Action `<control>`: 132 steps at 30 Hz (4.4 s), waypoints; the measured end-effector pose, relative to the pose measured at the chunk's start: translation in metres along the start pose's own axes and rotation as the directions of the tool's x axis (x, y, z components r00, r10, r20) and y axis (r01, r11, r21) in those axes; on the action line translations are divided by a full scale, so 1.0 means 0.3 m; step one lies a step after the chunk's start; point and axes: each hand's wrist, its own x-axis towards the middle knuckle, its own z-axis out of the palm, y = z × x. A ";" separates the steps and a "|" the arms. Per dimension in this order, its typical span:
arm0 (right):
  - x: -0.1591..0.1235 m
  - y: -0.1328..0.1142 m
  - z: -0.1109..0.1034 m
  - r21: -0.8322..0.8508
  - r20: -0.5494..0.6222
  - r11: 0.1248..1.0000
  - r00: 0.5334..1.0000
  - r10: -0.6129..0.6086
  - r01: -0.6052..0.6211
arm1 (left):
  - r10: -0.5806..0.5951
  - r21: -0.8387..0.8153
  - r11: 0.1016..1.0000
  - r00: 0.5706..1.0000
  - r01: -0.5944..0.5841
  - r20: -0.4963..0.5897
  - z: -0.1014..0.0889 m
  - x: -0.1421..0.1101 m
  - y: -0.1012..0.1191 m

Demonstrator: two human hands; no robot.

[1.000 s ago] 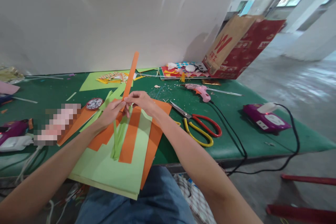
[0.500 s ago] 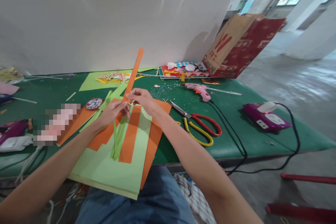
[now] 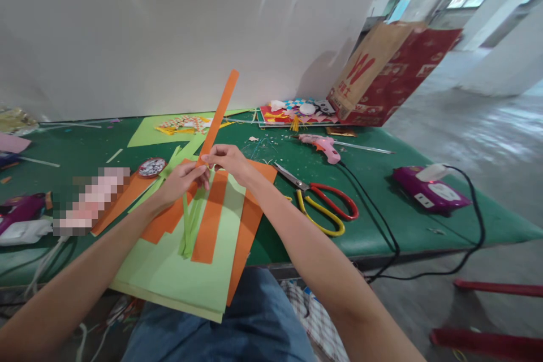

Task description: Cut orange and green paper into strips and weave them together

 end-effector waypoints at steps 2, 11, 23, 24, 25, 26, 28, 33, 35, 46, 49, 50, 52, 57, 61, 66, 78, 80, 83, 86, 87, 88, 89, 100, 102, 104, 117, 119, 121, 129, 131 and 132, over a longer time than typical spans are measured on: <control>0.003 0.005 -0.001 0.001 -0.013 1.000 1.000 -0.007 0.007 | -0.002 -0.001 1.000 1.000 0.002 0.001 0.001 0.000 -0.001; 0.002 0.006 -0.001 0.036 -0.014 0.999 1.000 0.011 -0.011 | -0.002 0.013 1.000 1.000 0.003 -0.013 0.002 -0.004 0.010; 0.001 0.004 -0.008 0.056 0.035 0.998 0.999 0.012 -0.014 | -0.014 0.042 0.999 0.999 0.016 -0.040 0.003 -0.005 0.018; 0.001 0.003 -0.009 0.051 0.038 0.999 0.999 0.010 -0.012 | -0.014 0.043 0.999 0.999 0.016 -0.042 0.003 -0.005 0.018; 0.001 0.003 -0.009 0.047 0.040 0.999 0.999 0.007 -0.009 | -0.014 0.043 0.999 0.999 0.016 -0.042 0.004 -0.006 0.017; 0.002 0.002 -0.010 0.043 0.042 0.999 0.999 0.005 -0.007 | -0.013 0.042 0.999 0.999 0.015 -0.042 0.004 -0.006 0.017; 0.003 0.002 -0.011 0.036 0.043 0.999 0.999 -0.004 0.002 | -0.011 0.041 0.999 0.999 0.013 -0.041 0.005 -0.006 0.018; 0.006 0.003 -0.013 0.018 0.046 1.000 0.999 -0.024 0.023 | -0.012 0.039 0.999 0.999 0.013 -0.040 0.005 -0.007 0.021; 0.008 0.005 -0.014 0.010 0.038 1.000 0.999 -0.026 0.026 | -0.011 0.034 0.999 0.999 0.012 -0.036 0.005 -0.006 0.020; 0.004 0.007 -0.011 0.019 0.039 0.999 0.998 -0.040 0.039 | -0.010 0.017 1.000 0.999 0.011 -0.041 0.005 -0.005 0.018; 0.005 0.011 -0.011 0.008 0.033 0.999 0.999 -0.041 0.040 | -0.007 0.028 1.000 0.999 0.008 -0.044 0.004 -0.003 0.017; 0.005 0.012 -0.011 0.004 0.028 0.999 0.999 -0.040 0.040 | -0.004 0.033 0.999 0.999 0.006 -0.045 0.004 -0.003 0.017; 0.006 0.011 -0.010 0.003 0.021 0.999 0.999 -0.038 0.038 | 0.002 0.044 0.999 0.999 0.000 -0.049 0.004 -0.002 0.017; 0.007 0.011 -0.013 0.005 0.039 0.999 0.998 -0.044 0.043 | 0.024 0.077 0.997 0.997 -0.018 -0.078 0.004 -0.004 0.021; 0.008 0.013 -0.016 -0.040 0.054 0.998 0.998 -0.041 0.043 | 0.034 0.092 0.995 0.996 -0.026 -0.086 0.001 -0.003 0.015; 0.007 0.013 -0.015 -0.076 0.029 0.993 0.996 -0.087 0.089 | 0.019 0.081 0.997 0.997 -0.013 -0.074 0.001 -0.001 0.014; 0.009 0.019 -0.012 -0.056 0.025 0.996 0.997 -0.075 0.076 | -0.023 0.010 1.000 0.999 0.024 -0.048 0.007 -0.006 0.040; 0.009 0.019 -0.011 -0.057 0.018 0.996 0.998 -0.062 0.063 | -0.029 0.006 1.000 0.998 0.029 -0.047 0.007 -0.006 0.040; 0.010 0.019 -0.011 -0.046 -0.007 0.998 0.999 -0.043 0.043 | -0.036 0.004 0.999 0.998 0.036 -0.042 0.005 -0.006 0.038; 0.009 0.015 -0.012 -0.011 -0.018 0.999 0.999 -0.038 0.037 | -0.044 0.006 0.999 0.999 0.044 -0.028 0.002 -0.007 0.035; 0.008 0.013 -0.013 0.002 -0.022 0.999 0.999 -0.040 0.040 | -0.046 0.008 0.999 0.999 0.046 -0.022 0.002 -0.008 0.035; 0.006 0.010 -0.013 0.014 -0.029 0.999 0.999 -0.043 0.044 | -0.048 0.010 0.999 0.999 0.048 -0.017 0.001 -0.009 0.034; 0.005 0.007 -0.014 0.024 -0.036 0.999 0.998 -0.047 0.048 | -0.049 0.012 0.999 0.999 0.049 -0.013 0.001 -0.010 0.034; 0.000 0.011 -0.008 0.052 0.079 0.999 0.997 -0.015 0.011 | -0.020 0.041 0.999 0.999 0.021 -0.037 -0.003 -0.011 0.034; 0.000 0.010 -0.007 0.045 0.089 0.999 0.996 -0.003 -0.001 | -0.020 0.044 0.999 0.999 0.022 -0.044 -0.001 -0.013 0.041; 0.002 0.008 -0.010 0.042 0.065 0.999 0.998 0.008 -0.011 | -0.026 0.047 0.998 0.999 0.028 -0.041 -0.001 -0.018 0.048; 0.003 0.001 -0.021 0.063 -0.001 0.998 1.000 0.010 -0.010 | -0.010 0.086 0.996 1.000 0.009 0.009 -0.012 -0.015 0.028; 0.000 0.004 -0.014 0.040 0.055 0.999 0.998 0.011 -0.014 | 0.005 0.093 0.996 1.000 -0.005 0.005 -0.015 -0.013 0.026; -0.003 0.005 -0.010 0.020 0.111 1.000 0.994 0.015 -0.018 | 0.017 0.099 0.995 1.000 -0.017 -0.003 -0.016 -0.012 0.026; 0.001 0.016 -0.015 0.018 0.083 1.000 0.996 0.013 -0.015 | 0.002 0.089 0.996 1.000 -0.003 0.009 -0.017 -0.017 0.034; 0.003 0.013 -0.019 0.044 0.045 0.999 0.999 0.007 -0.009 | -0.005 0.076 0.997 1.000 0.003 0.029 -0.017 -0.019 0.034; 0.003 0.010 -0.021 0.056 0.023 0.998 1.000 0.005 -0.006 | -0.007 0.071 0.997 0.999 0.005 0.037 -0.018 -0.019 0.033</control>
